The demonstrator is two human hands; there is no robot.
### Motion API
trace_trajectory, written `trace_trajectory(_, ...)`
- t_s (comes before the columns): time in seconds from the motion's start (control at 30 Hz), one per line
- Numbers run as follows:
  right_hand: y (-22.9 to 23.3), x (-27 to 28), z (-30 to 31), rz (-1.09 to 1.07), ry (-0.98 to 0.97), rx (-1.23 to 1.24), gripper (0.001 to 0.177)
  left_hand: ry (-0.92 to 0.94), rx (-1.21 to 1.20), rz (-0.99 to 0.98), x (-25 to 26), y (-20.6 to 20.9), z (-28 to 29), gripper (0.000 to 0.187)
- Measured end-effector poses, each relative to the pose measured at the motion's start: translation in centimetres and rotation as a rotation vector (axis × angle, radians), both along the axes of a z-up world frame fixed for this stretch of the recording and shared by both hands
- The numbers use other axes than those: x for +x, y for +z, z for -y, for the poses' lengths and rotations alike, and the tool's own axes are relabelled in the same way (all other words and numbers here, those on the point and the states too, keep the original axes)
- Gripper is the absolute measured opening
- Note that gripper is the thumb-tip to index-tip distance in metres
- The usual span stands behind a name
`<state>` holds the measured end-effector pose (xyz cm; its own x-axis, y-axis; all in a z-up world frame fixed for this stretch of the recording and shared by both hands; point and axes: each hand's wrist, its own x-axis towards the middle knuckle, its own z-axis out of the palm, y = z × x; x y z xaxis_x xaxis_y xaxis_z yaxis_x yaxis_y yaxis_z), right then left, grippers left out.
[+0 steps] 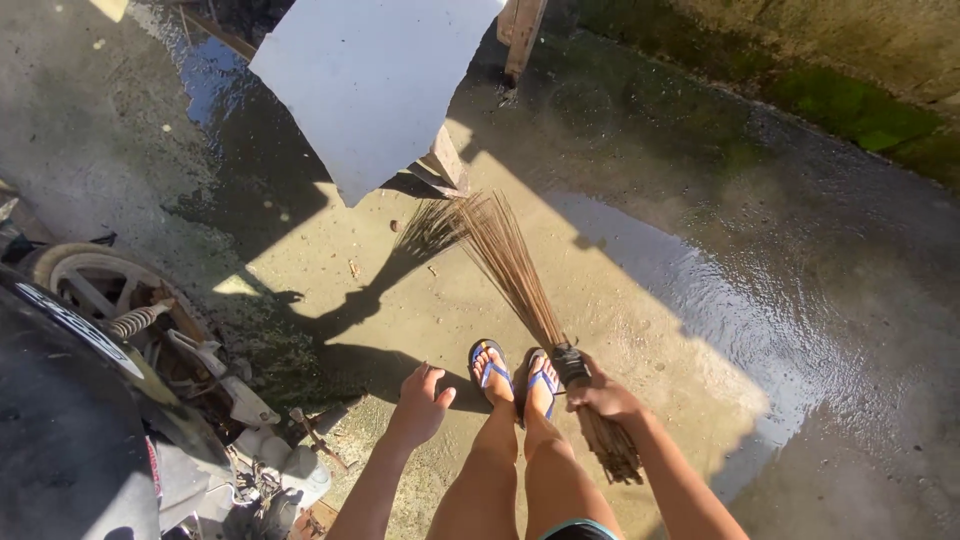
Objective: Cleaning a concrete outdoor area using water and a stick broom.
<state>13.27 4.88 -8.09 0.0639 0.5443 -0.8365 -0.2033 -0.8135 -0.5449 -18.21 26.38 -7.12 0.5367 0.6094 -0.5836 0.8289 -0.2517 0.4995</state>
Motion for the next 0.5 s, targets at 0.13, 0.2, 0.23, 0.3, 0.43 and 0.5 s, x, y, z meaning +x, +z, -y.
trace_trajectory(0.13,4.3,6.2,4.5,0.141,-0.144,-0.148,0.111,-0.040,0.010,-0.028,-1.1,0.2,0.5,0.053)
trace_trajectory(0.2,4.2,8.4,4.9,0.233,-0.189,-0.278,0.113,-0.053,0.018,-0.035,-0.8,0.6,0.5,0.053)
trace_trajectory(0.23,2.3,9.4,5.2,0.245,-0.297,-0.215,0.102,-0.038,-0.001,-0.053,-0.3,1.0,0.5,0.054)
trace_trajectory(0.3,-2.7,9.6,4.6,0.251,-0.410,-0.149,0.092,-0.026,-0.015,-0.076,0.3,1.2,0.4,0.055)
trace_trajectory(0.43,-6.0,1.0,-0.5,0.187,-0.241,-0.115,0.091,-0.043,0.048,-0.007,0.2,-0.5,1.3,0.053)
trace_trajectory(0.5,-6.4,-3.9,-2.2,0.119,-0.048,-0.220,0.101,-0.062,0.087,0.031,0.6,-1.1,2.3,0.052)
